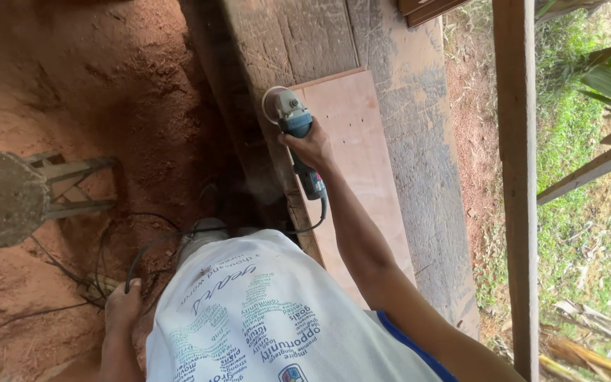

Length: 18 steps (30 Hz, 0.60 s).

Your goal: The person uses an electric sander to smooth the surface of a long wooden plank resting on a workbench. They move the sander back and forth along the plank's length, occasionally adjusting their position and the plank's orientation to reach different areas.

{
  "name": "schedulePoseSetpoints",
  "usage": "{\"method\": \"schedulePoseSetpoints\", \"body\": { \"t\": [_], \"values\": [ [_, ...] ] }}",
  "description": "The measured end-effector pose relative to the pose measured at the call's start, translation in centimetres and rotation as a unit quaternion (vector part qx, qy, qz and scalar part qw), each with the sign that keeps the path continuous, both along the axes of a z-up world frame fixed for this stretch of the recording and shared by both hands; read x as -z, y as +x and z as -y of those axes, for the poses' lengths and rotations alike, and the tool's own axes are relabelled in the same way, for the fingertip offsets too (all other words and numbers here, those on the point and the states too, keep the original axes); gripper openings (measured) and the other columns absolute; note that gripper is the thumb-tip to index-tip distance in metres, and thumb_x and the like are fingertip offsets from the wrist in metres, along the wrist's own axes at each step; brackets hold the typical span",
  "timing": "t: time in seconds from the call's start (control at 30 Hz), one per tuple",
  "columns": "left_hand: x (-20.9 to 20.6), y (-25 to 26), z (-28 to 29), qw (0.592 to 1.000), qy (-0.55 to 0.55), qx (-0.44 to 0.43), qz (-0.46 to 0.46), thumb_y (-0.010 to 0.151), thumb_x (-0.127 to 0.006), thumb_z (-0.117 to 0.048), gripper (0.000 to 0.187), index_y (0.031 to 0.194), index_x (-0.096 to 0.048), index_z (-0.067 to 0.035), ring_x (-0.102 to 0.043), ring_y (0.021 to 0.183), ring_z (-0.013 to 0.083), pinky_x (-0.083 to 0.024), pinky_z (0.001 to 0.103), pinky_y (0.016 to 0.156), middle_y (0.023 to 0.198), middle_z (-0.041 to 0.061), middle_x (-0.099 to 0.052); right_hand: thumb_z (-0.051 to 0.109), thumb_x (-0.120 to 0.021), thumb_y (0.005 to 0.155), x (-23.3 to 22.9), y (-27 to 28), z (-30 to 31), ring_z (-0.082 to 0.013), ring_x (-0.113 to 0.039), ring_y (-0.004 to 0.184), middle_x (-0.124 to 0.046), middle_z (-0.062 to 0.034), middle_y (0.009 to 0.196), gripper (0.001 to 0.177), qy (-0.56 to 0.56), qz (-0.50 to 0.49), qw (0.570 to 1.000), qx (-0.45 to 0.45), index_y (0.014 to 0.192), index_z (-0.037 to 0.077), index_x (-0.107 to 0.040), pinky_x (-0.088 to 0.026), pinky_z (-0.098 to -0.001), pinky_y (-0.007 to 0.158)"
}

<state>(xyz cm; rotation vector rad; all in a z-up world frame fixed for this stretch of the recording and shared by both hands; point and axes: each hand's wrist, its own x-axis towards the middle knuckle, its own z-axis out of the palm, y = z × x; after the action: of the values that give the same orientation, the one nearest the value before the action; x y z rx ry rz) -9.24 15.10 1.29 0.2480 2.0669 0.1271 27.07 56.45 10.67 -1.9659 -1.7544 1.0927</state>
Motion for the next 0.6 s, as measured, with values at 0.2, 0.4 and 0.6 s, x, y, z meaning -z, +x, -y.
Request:
{"method": "schedulePoseSetpoints", "body": {
  "t": [0.2, 0.4, 0.6],
  "values": [
    [0.1, -0.5, -1.7, 0.997, -0.057, 0.054, -0.009, 0.104, -0.054, -0.044, 0.053, 0.137, -0.07, -0.005, -0.06, 0.129, 0.0411, -0.046, 0.051, 0.106, 0.137, 0.025, -0.067, 0.046, -0.084, 0.065, -0.6, 1.7, -0.8, -0.0286, -0.074, 0.093, -0.075, -0.0166, 0.101, 0.076, -0.021, 0.017, 0.998, 0.059, 0.123, 0.001, -0.062, -0.058, -0.041, 0.084],
    [1.8, -1.6, -3.7, 0.992, -0.126, 0.019, 0.009, 0.105, -0.055, -0.045, 0.051, 0.135, -0.07, -0.006, -0.062, 0.123, 0.0391, -0.049, 0.052, 0.101, 0.134, 0.019, -0.067, 0.045, -0.083, 0.064, -1.6, 4.5, -2.5, -0.0266, -0.074, 0.09, -0.074, -0.0144, 0.097, 0.074, -0.028, -0.008, 0.993, 0.117, 0.121, 0.001, -0.063, -0.059, -0.04, 0.081],
    [2.5, -2.5, -5.6, 0.993, -0.117, -0.023, -0.02, 0.107, -0.059, -0.037, 0.045, 0.137, -0.07, -0.006, -0.069, 0.107, 0.0353, -0.054, 0.051, 0.092, 0.124, 0.019, -0.072, 0.042, -0.086, 0.064, 0.6, 9.4, -5.2, -0.0234, -0.072, 0.087, -0.073, -0.0124, 0.097, 0.071, -0.019, -0.004, 0.987, 0.159, 0.12, 0.004, -0.063, -0.058, -0.0397, 0.079]
  ]
}}
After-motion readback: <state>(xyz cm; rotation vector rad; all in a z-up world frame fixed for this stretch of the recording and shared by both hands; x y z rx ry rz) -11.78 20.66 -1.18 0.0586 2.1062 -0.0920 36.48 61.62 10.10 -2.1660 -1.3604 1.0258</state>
